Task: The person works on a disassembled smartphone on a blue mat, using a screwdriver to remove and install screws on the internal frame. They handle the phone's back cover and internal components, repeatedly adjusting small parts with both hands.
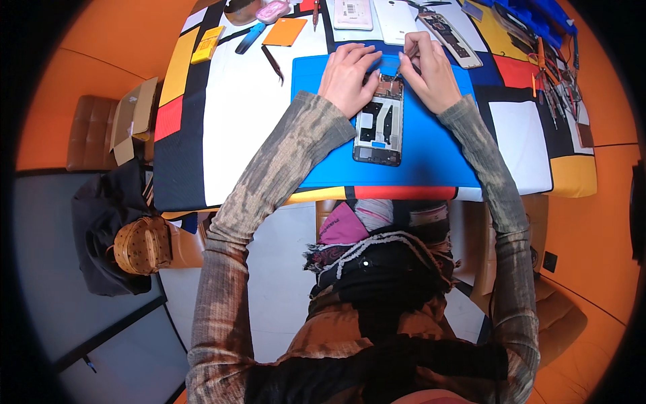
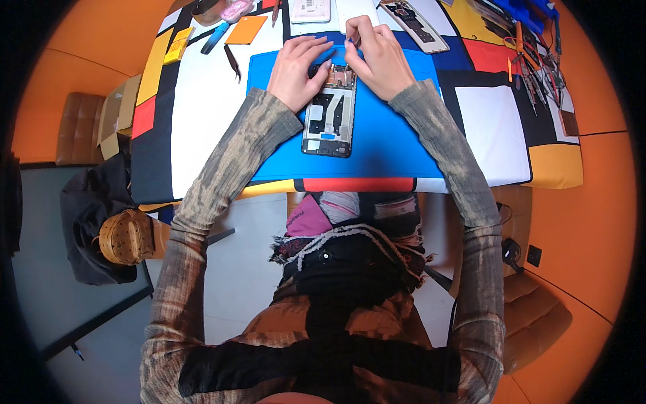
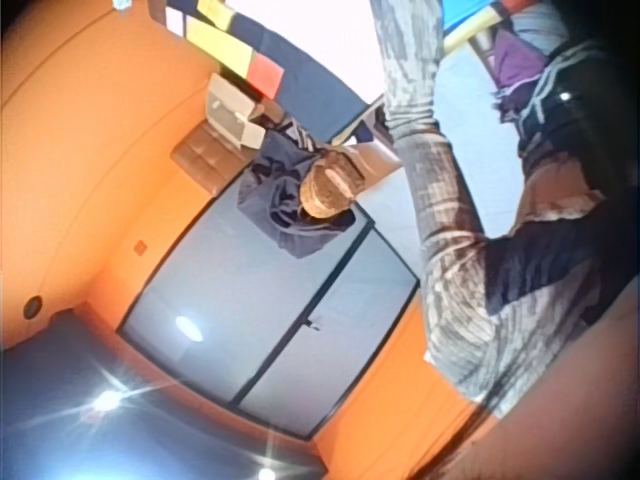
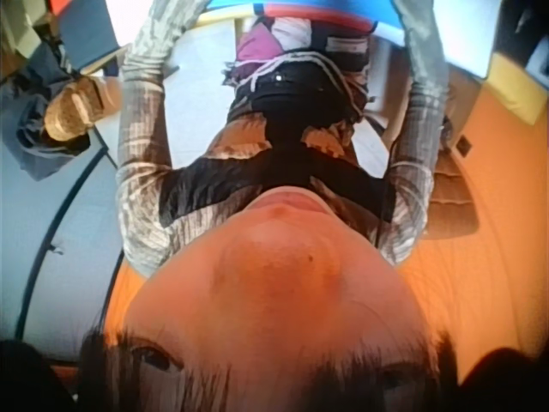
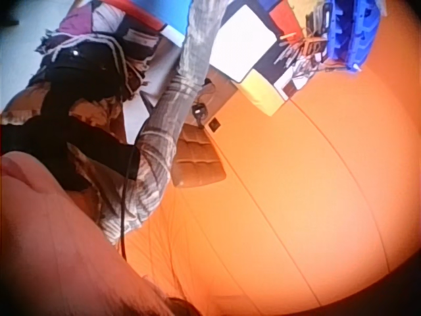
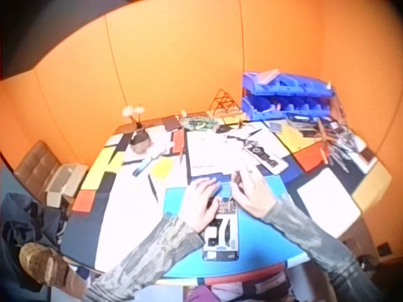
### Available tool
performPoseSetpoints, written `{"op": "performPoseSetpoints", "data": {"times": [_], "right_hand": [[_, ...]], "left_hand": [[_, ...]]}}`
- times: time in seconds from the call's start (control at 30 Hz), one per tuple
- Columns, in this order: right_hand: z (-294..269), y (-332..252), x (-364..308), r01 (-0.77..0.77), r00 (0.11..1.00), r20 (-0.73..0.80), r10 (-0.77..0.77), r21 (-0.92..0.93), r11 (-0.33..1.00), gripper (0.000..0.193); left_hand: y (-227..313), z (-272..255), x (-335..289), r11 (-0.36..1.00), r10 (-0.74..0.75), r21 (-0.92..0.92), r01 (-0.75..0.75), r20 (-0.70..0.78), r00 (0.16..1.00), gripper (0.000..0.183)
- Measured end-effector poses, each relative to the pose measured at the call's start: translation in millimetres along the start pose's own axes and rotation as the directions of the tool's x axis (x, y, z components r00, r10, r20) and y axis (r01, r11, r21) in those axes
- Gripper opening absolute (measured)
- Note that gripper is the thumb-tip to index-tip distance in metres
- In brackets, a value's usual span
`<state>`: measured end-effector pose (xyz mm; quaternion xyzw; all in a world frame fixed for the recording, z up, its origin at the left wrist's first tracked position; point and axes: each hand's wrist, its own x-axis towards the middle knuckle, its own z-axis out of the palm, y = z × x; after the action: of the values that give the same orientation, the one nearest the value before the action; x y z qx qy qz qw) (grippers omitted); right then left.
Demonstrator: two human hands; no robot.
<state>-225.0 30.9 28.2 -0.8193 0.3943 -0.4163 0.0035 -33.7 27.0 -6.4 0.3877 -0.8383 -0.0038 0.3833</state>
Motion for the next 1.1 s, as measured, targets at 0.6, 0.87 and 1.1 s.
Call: {"op": "performPoseSetpoints", "data": {"times": [0.6,0.87,1.1], "right_hand": [[-2.6,-5.5,-0.2,0.010,1.000,0.028,-0.011,0.056,0.998,0.023],[-1.0,-0.2,-1.4,-0.037,0.999,0.010,0.036,0.066,0.997,0.024],[-1.1,4.2,-2.5,-0.133,0.989,0.065,0.130,0.044,0.990,0.027]], "left_hand": [[-1.1,0.2,0.9,1.000,-0.012,0.020,0.012,0.004,1.000,0.034],[-2.9,1.1,1.0,1.000,-0.007,0.007,0.007,0.005,1.000,0.029],[-1.7,0.1,0.9,1.000,-0.013,0.004,0.013,0.019,1.000,0.029]]}}
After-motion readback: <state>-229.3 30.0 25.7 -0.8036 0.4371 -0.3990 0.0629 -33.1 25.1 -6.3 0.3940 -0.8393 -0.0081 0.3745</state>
